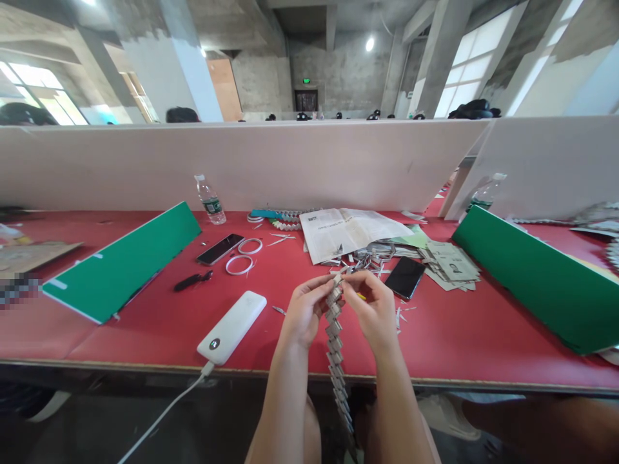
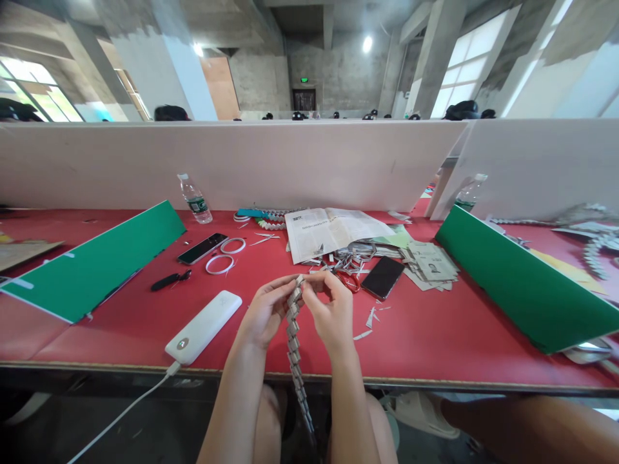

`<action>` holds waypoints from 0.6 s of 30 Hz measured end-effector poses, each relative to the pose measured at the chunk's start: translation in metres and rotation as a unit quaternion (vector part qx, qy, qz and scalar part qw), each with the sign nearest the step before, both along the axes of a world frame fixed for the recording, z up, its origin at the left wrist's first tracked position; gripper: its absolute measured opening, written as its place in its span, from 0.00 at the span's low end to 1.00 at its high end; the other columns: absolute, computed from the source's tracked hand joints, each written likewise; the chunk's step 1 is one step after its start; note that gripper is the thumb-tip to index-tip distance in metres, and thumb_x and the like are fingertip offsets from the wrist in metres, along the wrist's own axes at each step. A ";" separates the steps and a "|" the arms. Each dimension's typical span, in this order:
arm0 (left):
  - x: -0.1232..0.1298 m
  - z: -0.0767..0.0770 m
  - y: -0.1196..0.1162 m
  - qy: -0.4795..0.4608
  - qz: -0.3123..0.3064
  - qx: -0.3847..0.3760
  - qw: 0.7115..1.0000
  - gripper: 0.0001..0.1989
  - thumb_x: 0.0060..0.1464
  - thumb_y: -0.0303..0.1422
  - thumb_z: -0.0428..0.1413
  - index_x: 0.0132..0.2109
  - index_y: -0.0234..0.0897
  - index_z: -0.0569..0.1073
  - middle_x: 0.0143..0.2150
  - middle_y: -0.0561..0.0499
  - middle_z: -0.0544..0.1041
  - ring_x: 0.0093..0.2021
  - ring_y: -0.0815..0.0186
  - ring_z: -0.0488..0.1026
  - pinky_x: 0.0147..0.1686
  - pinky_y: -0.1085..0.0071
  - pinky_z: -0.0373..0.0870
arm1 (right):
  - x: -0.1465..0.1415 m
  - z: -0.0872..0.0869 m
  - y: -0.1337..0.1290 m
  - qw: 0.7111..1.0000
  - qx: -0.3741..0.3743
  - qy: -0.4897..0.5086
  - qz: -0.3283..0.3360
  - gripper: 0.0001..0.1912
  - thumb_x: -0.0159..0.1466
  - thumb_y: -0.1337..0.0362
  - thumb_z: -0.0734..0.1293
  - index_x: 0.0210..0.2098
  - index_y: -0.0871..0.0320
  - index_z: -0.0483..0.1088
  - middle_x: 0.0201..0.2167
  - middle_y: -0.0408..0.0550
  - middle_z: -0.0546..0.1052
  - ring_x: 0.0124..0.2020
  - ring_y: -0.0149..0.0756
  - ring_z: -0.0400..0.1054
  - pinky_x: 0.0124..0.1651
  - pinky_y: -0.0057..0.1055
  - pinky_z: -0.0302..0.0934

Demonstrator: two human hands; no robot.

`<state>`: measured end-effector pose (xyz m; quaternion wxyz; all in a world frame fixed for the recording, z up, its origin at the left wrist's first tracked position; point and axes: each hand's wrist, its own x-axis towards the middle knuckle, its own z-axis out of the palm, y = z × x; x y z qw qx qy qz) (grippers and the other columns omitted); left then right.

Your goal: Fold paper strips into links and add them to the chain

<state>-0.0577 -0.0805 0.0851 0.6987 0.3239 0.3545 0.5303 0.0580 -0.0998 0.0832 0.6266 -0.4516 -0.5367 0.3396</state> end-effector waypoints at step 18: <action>0.008 -0.002 -0.003 0.096 0.087 0.110 0.985 0.15 0.41 0.34 0.63 0.39 0.35 0.78 0.37 0.47 0.79 0.37 0.66 0.74 0.37 0.74 0.72 | -0.001 -0.003 0.002 0.998 0.032 0.006 -0.061 0.05 0.58 0.63 0.66 0.32 0.57 0.68 0.27 0.43 0.73 0.30 0.32 0.68 0.34 0.28 0.63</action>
